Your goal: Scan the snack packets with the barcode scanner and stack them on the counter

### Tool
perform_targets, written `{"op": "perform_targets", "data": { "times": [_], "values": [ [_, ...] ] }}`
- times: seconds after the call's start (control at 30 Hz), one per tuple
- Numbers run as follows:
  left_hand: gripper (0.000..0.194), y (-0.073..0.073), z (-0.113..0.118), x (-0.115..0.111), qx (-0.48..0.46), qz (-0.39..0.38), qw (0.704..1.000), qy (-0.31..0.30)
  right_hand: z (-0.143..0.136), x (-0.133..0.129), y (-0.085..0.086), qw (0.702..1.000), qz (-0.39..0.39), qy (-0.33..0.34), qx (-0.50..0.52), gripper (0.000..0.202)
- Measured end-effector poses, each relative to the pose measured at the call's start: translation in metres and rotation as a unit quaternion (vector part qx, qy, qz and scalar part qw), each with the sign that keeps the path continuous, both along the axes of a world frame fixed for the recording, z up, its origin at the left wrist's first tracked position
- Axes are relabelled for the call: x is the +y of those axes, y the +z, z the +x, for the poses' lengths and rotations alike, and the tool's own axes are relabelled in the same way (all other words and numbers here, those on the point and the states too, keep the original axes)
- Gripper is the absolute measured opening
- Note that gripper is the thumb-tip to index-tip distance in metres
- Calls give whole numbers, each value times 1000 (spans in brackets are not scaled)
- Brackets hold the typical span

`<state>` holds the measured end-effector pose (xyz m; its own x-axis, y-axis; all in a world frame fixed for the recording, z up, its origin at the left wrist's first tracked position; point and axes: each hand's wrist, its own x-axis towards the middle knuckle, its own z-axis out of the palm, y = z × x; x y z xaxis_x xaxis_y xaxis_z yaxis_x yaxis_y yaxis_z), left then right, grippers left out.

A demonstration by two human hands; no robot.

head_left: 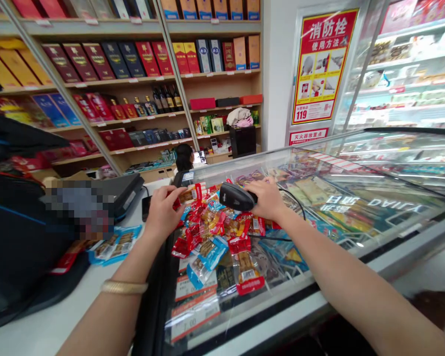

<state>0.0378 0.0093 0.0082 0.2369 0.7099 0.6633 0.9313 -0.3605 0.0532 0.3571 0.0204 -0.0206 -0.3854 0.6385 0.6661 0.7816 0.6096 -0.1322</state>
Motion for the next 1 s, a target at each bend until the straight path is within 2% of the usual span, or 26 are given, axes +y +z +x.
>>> {"op": "perform_targets", "data": {
  "times": [0.23, 0.5, 0.7, 0.8, 0.93, 1.0],
  "values": [
    [35, -3, 2, -6, -8, 27, 1000, -12, -3, -3, 2, 1000, -7, 21, -21, 25],
    [35, -5, 7, -7, -22, 21, 999, -19, -4, -5, 5, 999, -14, 24, -30, 27],
    [40, -11, 9, -8, -81, 9, 997, -18, -4, -5, 4, 999, -4, 25, -20, 28],
    [47, -20, 14, -9, -121, -33, 990, -59, -3, -4, 1, 1000, 4, 21, 3, 28],
    [53, -32, 23, -6, -96, -138, 973, -158, -1, -2, -4, 1000, 16, 6, 22, 29],
    [52, -32, 23, -5, -91, -148, 971, -165, 0, -1, -6, 1000, 19, 3, 18, 28]
  ]
}}
